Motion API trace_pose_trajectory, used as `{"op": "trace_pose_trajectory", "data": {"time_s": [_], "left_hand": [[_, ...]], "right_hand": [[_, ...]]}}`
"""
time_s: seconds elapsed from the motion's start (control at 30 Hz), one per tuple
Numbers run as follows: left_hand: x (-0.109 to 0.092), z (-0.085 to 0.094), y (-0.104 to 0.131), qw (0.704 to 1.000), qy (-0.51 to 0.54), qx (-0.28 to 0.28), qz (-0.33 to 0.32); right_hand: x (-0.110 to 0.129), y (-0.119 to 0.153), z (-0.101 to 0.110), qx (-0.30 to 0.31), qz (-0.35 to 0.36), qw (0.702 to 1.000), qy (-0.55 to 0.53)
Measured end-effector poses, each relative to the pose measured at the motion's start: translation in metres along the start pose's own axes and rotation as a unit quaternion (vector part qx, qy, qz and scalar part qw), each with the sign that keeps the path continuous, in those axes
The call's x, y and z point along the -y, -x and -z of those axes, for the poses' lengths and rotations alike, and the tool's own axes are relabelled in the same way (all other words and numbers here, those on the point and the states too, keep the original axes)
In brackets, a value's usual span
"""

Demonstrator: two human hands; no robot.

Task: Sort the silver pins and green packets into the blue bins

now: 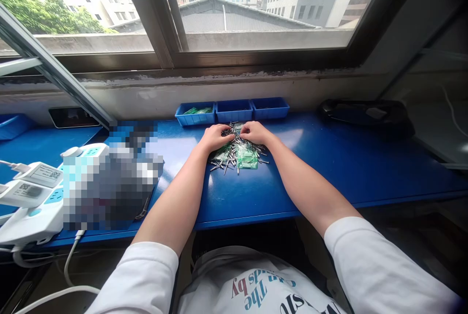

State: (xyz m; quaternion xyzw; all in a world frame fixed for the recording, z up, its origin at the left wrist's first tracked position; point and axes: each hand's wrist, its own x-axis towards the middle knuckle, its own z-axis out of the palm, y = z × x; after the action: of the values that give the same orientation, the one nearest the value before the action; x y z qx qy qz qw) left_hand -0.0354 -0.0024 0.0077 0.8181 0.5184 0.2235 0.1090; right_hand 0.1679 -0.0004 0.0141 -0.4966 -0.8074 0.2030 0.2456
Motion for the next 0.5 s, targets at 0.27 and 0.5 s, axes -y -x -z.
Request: {"op": "trace_pose_trajectory", "data": {"time_s": [0.27,0.5], "left_hand": [[0.0019,-0.0015,-0.0009,1.0,0.0,-0.008,-0.009],[0.0,-0.0001,-0.0009,1.0,-0.005,0.0,-0.004]], "right_hand": [[0.0012,0.0017,-0.0026,-0.007,0.018,0.999,-0.028],[-0.0018,0.0013,-0.0033,0.001,0.036,0.998,-0.043]]}}
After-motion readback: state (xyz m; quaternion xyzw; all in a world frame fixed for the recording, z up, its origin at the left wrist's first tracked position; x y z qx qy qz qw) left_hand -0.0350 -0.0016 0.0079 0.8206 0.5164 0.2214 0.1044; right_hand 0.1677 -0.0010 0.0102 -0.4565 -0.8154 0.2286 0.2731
